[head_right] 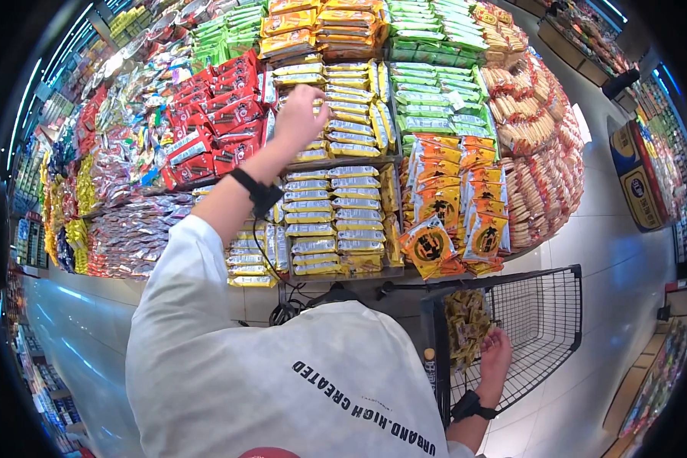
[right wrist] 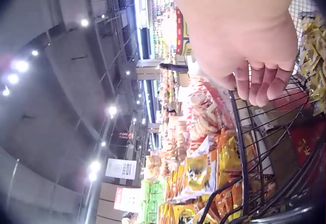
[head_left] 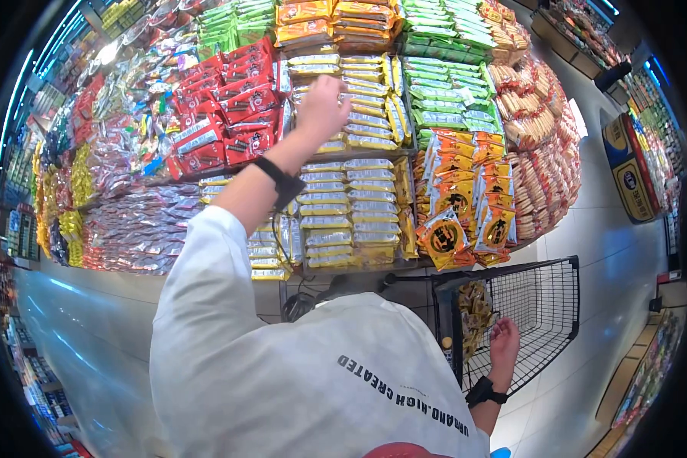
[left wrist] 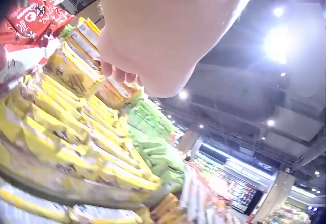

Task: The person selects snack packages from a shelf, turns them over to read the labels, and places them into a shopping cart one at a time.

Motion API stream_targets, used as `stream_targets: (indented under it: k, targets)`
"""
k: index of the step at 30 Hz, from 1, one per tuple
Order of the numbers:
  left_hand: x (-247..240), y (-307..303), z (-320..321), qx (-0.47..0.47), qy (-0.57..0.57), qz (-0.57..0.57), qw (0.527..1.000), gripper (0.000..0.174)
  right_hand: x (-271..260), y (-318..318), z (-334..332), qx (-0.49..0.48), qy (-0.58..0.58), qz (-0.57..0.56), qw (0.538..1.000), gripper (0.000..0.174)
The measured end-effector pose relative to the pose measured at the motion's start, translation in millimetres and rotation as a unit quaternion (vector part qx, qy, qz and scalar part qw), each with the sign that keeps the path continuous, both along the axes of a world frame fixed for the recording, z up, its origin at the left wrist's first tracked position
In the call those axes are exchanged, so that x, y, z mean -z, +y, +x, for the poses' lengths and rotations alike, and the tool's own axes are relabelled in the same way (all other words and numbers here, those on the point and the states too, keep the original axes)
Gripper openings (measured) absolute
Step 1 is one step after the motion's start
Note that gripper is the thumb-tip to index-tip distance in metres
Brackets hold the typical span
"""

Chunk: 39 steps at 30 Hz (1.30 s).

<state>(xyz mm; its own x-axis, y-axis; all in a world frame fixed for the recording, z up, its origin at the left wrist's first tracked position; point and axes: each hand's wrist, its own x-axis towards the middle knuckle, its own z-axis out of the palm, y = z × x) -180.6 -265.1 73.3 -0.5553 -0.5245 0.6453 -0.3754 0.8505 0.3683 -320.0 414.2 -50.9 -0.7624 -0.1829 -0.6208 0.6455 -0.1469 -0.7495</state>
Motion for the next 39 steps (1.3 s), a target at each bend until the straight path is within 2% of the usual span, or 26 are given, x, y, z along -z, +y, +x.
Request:
stream_targets:
  k: [1,2,4,6,8,9,11,13,20,24,26,28,29,30,31,32,33,34,37,39]
  targets:
    - [0,-18,-2,-0.046,-0.016,-0.034,0.998,0.024,-5,-10,7,-0.009,0.014,0.023,1.0,0.022]
    - [0,-35,-4,-0.045,-0.013,-0.032,0.998,0.024,-11,-21,14,-0.008,0.017,0.025,1.0,0.022]
    - [3,-62,-5,-0.105,-0.05,-0.073,0.99,0.03,-27,-42,30,-0.086,0.079,0.079,0.99,0.024]
    - [8,-82,-6,-0.117,-0.063,-0.075,0.988,0.035,-34,-58,42,-0.099,0.101,0.099,0.985,0.024]
    - [13,-97,-7,-0.145,-0.115,-0.11,0.977,0.037,-36,-67,48,-0.186,0.138,0.148,0.961,0.026]
    - [16,-102,-8,-0.149,-0.134,-0.11,0.974,0.039,-37,-72,53,-0.183,0.139,0.149,0.962,0.026]
    - [18,-107,-7,-0.135,-0.117,-0.128,0.976,0.032,-42,-81,63,-0.198,0.16,0.197,0.947,0.028]
    - [15,-109,-7,-0.116,-0.094,-0.161,0.975,0.024,-49,-87,69,-0.2,0.156,0.194,0.948,0.028]
    - [11,-118,-14,-0.112,-0.118,-0.189,0.968,0.019,-54,-95,79,-0.202,0.152,0.201,0.946,0.025]
    - [13,-122,-15,-0.081,-0.089,-0.205,0.971,0.017,-27,-89,74,-0.215,0.188,0.233,0.93,0.026]
    - [7,-120,-11,-0.078,-0.112,-0.185,0.973,0.019,-10,-77,72,-0.287,0.246,0.315,0.871,0.027]
    - [3,-124,-10,-0.073,-0.135,-0.185,0.971,0.028,-4,-78,70,-0.285,0.274,0.347,0.851,0.029]
    - [-12,-107,-7,-0.084,-0.127,-0.189,0.97,0.03,-16,-88,73,-0.273,0.285,0.365,0.843,0.029]
    - [-10,-113,-5,0.001,-0.076,-0.22,0.973,0.028,-40,-100,77,-0.281,0.305,0.373,0.83,0.028]
    - [-10,-107,-8,-0.002,-0.074,-0.201,0.977,0.03,-32,-96,72,-0.291,0.344,0.34,0.825,0.027]
    - [-8,-107,-10,0.033,-0.039,-0.16,0.986,0.035,-35,-99,72,-0.285,0.355,0.334,0.826,0.026]
    - [-19,-83,-7,0.051,-0.059,-0.111,0.991,0.038,-34,-98,71,-0.293,0.338,0.313,0.838,0.026]
    - [-13,-87,-10,0.099,-0.064,-0.075,0.99,0.037,-27,-95,68,-0.294,0.346,0.318,0.832,0.028]
    - [-26,-15,-15,0.15,-0.044,0.038,0.987,0.034,-32,-97,63,-0.296,0.286,0.362,0.836,0.03]
    - [-27,29,-17,0.199,-0.024,0.12,0.972,0.034,-30,-95,58,-0.335,0.286,0.364,0.821,0.03]
